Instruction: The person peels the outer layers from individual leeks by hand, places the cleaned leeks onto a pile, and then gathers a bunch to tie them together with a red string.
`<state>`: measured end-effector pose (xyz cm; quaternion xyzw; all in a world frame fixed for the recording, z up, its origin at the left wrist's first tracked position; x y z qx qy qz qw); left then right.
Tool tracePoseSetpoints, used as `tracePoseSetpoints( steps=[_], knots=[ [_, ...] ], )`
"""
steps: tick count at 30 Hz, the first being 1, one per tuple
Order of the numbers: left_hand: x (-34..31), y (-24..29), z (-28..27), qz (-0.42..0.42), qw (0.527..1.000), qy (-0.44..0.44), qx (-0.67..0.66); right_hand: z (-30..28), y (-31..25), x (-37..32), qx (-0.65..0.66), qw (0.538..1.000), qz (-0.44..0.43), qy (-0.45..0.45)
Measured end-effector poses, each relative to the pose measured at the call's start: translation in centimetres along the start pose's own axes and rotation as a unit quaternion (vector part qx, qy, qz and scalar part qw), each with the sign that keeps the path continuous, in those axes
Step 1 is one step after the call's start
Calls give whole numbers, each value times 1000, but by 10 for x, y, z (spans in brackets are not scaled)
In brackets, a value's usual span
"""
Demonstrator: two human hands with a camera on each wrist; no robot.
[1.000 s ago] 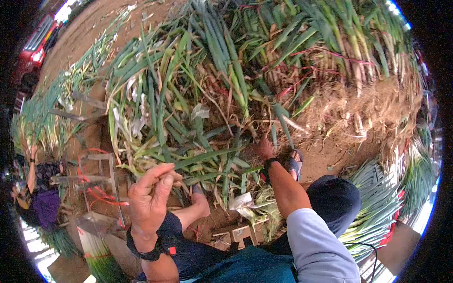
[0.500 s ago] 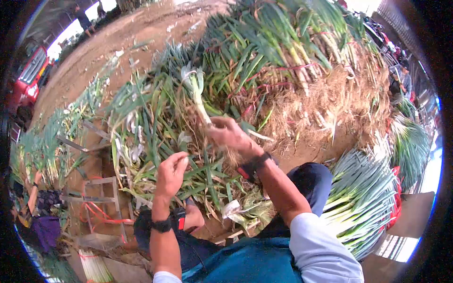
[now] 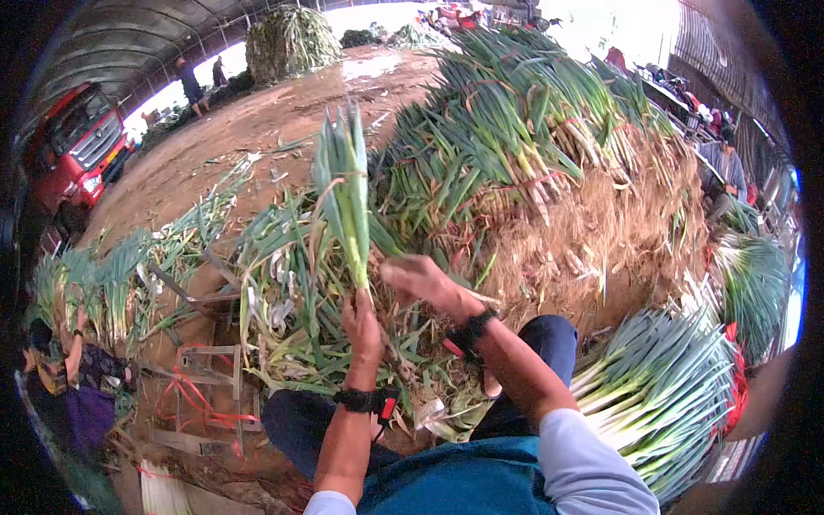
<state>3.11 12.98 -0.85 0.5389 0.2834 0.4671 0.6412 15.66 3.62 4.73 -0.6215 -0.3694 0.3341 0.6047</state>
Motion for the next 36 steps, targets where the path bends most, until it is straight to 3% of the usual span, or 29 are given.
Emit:
tracePoseSetpoints(
  steps=[3,4,6,8,9,10,13,14,15,18,21,25,27,29,30,31,32,33,35,36],
  knots=[
    [-10,7,2,-31,999,-18,9,15,-17,36,19,997,9,80],
    [-13,-9,0,-116,990,-23,-73,22,-14,45,23,994,6,102],
    [-4,-16,-10,-100,993,9,-68,33,11,62,85,986,-10,146],
    [9,-18,-21,-40,998,31,-29,35,14,54,91,971,-112,190],
    [11,-14,-20,-77,995,17,-58,35,7,46,94,958,-164,214],
    [11,-4,-16,-115,990,1,-87,40,-5,30,37,969,-145,197],
    [13,-3,-7,-201,970,-30,-131,29,-12,3,138,966,-104,192],
    [14,-4,-6,-224,965,-47,-128,25,-24,-3,144,949,-160,229],
    [14,-2,0,-247,959,-65,-125,25,-33,-9,160,950,-154,220],
    [16,8,14,-216,965,-64,-132,21,-47,-21,195,954,-151,172],
    [18,20,22,-183,972,-85,-123,23,-45,-28,183,972,-131,64],
    [12,35,27,-122,980,-105,-121,22,-35,-36,255,966,-40,-9],
    [12,44,30,-72,989,-70,-104,24,-9,-43,281,959,25,25],
    [9,52,34,-176,974,-59,-126,22,38,-41,376,919,104,56],
    [12,55,34,-148,977,-98,-122,23,61,-39,386,915,112,32],
    [12,57,33,-122,977,-135,-114,25,56,-48,335,937,89,-44],
    [10,55,28,-113,981,-132,-86,12,67,-56,153,980,125,-16],
    [10,54,21,-102,985,-124,-61,1,63,-60,-38,987,158,11],
    [10,56,14,-57,992,-114,10,-24,17,-50,-118,981,-85,132],
    [3,57,10,-28,991,-115,57,-37,-1,-50,-27,989,-35,143]
  ],
)
Point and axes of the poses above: each hand's wrist, its own x-axis towards the middle knuckle, its own z-axis out of the palm, y = z × x, the point moved 7 cm from there along x, towards the middle knuckle, and after that the axes turned 5 degrees about y, right-handed, at the moved point
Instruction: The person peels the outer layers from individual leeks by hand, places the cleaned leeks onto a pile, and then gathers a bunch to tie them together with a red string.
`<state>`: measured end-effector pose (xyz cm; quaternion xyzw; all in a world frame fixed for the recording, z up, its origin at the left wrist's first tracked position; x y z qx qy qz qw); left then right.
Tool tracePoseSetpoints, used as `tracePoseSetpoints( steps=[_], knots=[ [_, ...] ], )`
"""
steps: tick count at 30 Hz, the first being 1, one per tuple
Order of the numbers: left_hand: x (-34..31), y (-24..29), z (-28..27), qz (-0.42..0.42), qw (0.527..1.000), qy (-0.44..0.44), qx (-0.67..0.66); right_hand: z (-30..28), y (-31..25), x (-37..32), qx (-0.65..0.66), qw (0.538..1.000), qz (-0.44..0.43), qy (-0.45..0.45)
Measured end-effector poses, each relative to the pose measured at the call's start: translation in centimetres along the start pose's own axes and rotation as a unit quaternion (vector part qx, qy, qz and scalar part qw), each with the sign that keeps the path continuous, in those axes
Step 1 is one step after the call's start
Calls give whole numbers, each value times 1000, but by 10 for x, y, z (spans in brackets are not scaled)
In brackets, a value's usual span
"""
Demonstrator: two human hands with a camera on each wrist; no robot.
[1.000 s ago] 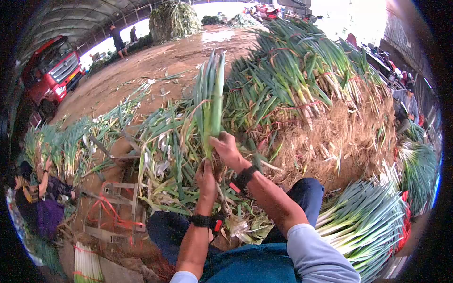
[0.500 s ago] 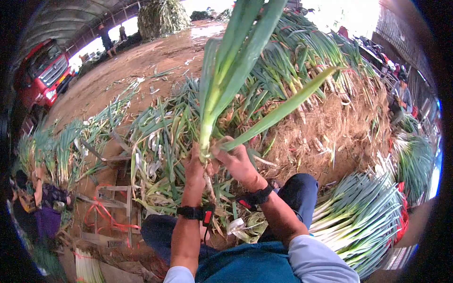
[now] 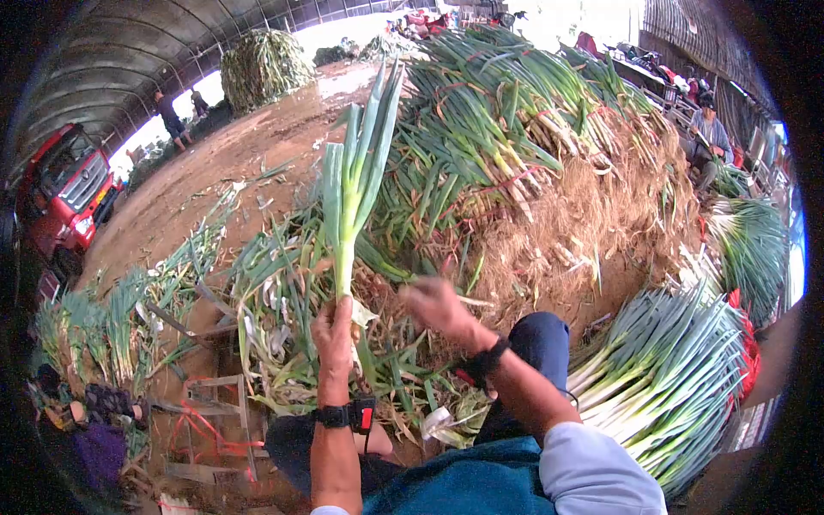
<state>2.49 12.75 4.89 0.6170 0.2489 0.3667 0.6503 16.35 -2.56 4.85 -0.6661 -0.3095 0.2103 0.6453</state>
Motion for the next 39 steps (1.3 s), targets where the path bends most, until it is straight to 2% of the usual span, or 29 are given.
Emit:
tracePoseSetpoints(
  steps=[1,2,3,5,6,9,10,13,14,17,18,21,24,25,26,28,29,30,31,32,33,34,35,36,37,38,39],
  knots=[
    [-3,2,0,28,999,3,46,-8,-12,12,26,1000,10,13],
    [-6,-7,2,58,995,4,86,-12,-28,23,0,1000,13,-12],
    [-12,-6,11,113,989,15,93,-10,-34,35,74,997,9,2],
    [-26,-14,24,228,944,35,235,-3,-21,72,205,979,7,0],
    [-35,-20,34,229,934,46,270,-5,-21,80,240,971,18,7],
    [-58,-16,49,303,898,84,308,-1,-20,91,355,934,33,24],
    [-58,-16,52,303,900,73,304,1,-18,91,396,917,36,29],
    [-41,-27,63,142,974,-55,166,2,-30,78,450,892,37,-21],
    [-36,-24,67,165,963,-62,206,2,-32,76,449,893,36,-17],
    [-29,-24,81,59,989,-79,109,-6,-33,74,453,890,29,-31],
    [-29,-24,86,117,986,-55,107,-10,-33,74,453,889,34,-49],
    [-22,-45,82,93,982,-12,163,-26,-32,78,460,888,5,-14],
    [-15,-71,69,126,954,-12,272,-51,-30,81,477,878,-31,21],
    [-13,-85,60,140,937,-9,320,-64,-37,73,463,884,-24,52],
    [-11,-108,43,97,938,-20,333,-81,-29,78,459,883,-51,86],
    [-16,-165,-2,110,902,-67,411,-112,-29,79,469,867,-86,143],
    [-9,-206,-37,-57,895,-61,439,-129,-26,80,447,871,-110,173],
    [-12,-236,-68,-222,861,-53,455,-143,-13,82,460,861,-113,184],
    [-8,-224,-77,-162,862,-18,480,-160,-6,85,468,854,-122,194],
    [-2,-204,-77,-100,861,16,499,-169,0,82,479,845,-70,226],
    [9,-179,-67,-82,859,41,504,-173,4,76,490,832,-20,261],
    [20,-159,-53,89,880,69,461,-186,33,87,442,845,-48,298],
    [20,-103,-4,111,925,8,364,-200,36,81,306,881,-42,357],
    [20,-73,30,219,887,-29,405,-208,41,89,263,891,-104,355],
    [11,-37,72,222,892,-113,376,-197,25,82,378,868,-88,311],
    [3,-20,104,209,916,-154,304,-186,7,73,487,827,-65,273],
    [7,-19,127,163,914,-201,312,-173,2,73,536,817,-51,208]
  ],
)
Point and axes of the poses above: each hand's wrist, its own x-axis towards the middle knuckle, its own z-axis out of the palm, y = z × x, the point moved 7 cm from there along x, towards the middle knuckle, and after that the axes turned 5 degrees about y, right-handed, at the moved point
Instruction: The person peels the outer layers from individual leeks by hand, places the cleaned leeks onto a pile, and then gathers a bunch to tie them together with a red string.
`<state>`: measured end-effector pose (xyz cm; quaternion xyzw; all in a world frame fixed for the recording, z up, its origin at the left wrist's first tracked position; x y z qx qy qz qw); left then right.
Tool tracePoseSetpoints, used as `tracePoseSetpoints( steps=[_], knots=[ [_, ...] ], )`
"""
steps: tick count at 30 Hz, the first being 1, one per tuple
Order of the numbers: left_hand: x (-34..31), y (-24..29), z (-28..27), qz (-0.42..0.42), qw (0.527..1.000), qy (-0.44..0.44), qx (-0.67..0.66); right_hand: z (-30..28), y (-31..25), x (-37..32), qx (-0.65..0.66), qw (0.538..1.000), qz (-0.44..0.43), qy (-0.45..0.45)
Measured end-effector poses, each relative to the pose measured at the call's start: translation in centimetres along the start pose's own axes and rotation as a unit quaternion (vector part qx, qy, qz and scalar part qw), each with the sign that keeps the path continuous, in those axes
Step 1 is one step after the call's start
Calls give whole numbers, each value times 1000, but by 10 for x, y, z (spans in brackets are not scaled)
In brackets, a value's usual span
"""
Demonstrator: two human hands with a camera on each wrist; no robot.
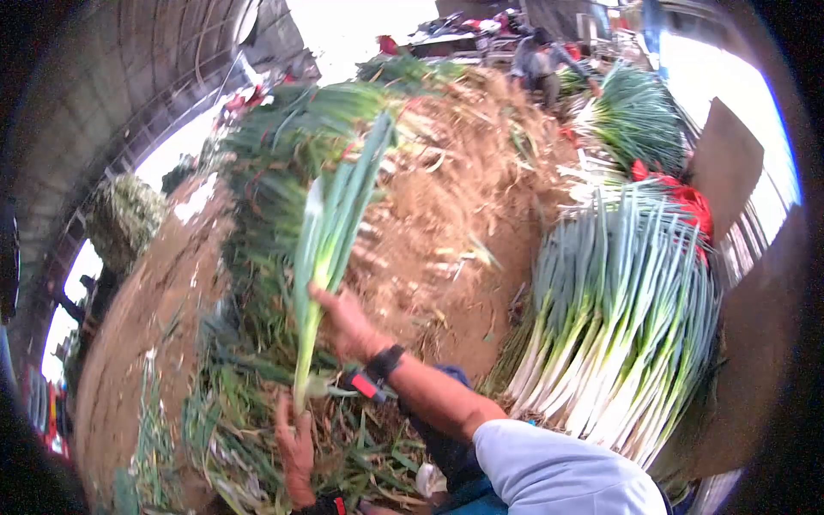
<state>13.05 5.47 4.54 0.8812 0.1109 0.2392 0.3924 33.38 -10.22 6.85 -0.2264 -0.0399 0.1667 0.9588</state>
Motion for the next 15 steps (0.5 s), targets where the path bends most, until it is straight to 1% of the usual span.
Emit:
tracePoseSetpoints(
  steps=[1,2,3,4,6,7,8,9,10,11,12,13,14,15],
  knots=[
    [6,5,11,-39,998,-58,1,13,1,-13,14,999,21,-26],
    [7,6,21,-83,990,-114,6,31,2,-28,14,996,20,-85],
    [8,22,22,-58,997,-39,-25,32,17,-36,-20,993,26,-116],
    [10,27,23,13,1000,2,20,34,29,-40,-53,987,34,-146],
    [-1,28,23,143,980,85,110,12,42,-36,-106,992,33,-65],
    [-11,63,17,226,927,144,262,9,43,-41,-133,990,36,-26],
    [-15,66,24,243,938,139,206,3,33,-39,-137,990,26,-4],
    [-27,58,27,247,946,135,159,-2,20,-28,-248,965,-77,-48],
    [-45,48,21,239,953,141,122,-8,18,-16,-107,992,-43,-49],
    [-52,45,23,155,982,74,83,-13,22,-13,-66,997,29,-22],
    [-52,46,32,72,997,17,36,-12,23,-12,-37,998,53,19],
    [-51,16,50,-104,985,0,-140,-5,25,-15,-3,996,82,20],
    [-44,-3,59,-114,959,52,-255,0,34,-20,31,994,105,22],
    [-34,-1,61,-146,938,56,-309,-3,47,-21,52,993,103,-7]
  ],
)
Point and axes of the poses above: each hand's wrist, its own x-axis towards the middle knuckle, its own z-axis out of the palm, y = z × x, the point moved 7 cm from there along x, towards the middle knuckle, and after that the axes turned 5 degrees about y, right-handed, at the moved point
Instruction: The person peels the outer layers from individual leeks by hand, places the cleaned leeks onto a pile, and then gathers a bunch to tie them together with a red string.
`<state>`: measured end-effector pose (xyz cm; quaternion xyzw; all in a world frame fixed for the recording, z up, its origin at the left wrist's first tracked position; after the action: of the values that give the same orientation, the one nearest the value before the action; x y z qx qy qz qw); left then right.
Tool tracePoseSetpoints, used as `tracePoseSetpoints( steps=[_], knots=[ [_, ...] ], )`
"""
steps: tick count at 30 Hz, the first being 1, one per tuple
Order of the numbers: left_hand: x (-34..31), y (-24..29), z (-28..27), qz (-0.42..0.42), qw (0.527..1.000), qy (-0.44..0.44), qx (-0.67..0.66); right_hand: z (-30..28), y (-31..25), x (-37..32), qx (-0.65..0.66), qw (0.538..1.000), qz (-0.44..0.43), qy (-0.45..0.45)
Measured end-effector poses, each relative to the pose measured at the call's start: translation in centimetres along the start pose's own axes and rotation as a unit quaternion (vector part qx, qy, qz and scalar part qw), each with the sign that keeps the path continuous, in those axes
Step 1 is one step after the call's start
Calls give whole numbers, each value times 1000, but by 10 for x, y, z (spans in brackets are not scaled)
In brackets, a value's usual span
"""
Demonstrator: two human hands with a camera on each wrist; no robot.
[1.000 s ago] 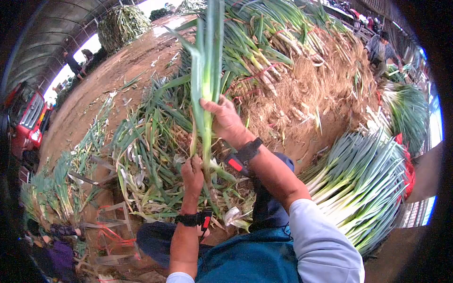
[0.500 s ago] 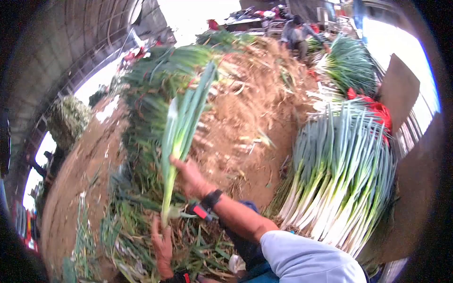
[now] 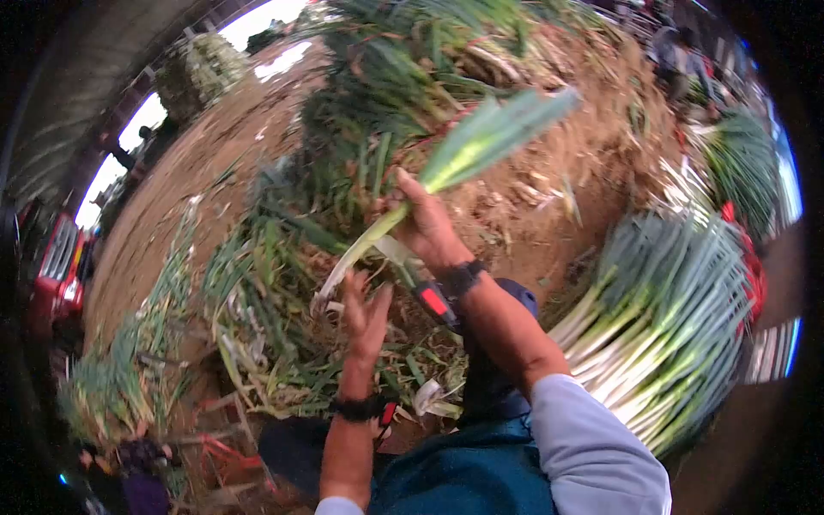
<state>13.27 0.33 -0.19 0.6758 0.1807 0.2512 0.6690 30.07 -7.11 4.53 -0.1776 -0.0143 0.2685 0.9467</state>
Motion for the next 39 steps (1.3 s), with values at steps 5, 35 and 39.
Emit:
tracePoseSetpoints(
  steps=[5,35,39],
  knots=[
    [35,2,-2,-19,996,-2,-82,17,23,-5,25,998,-7,-56],
    [62,49,-72,118,990,39,62,11,-10,20,150,985,-29,-76],
    [61,16,-39,-45,996,-72,22,3,-29,26,158,986,-58,0]
  ],
)
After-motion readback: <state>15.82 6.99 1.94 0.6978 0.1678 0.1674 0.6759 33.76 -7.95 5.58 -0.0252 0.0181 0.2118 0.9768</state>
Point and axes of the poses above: each hand's wrist, its own x-axis towards the middle knuckle, its own z-axis out of the palm, y = z × x, the point moved 7 cm from there along x, towards the middle knuckle, and after that the axes turned 5 degrees about y, right-handed, at the moved point
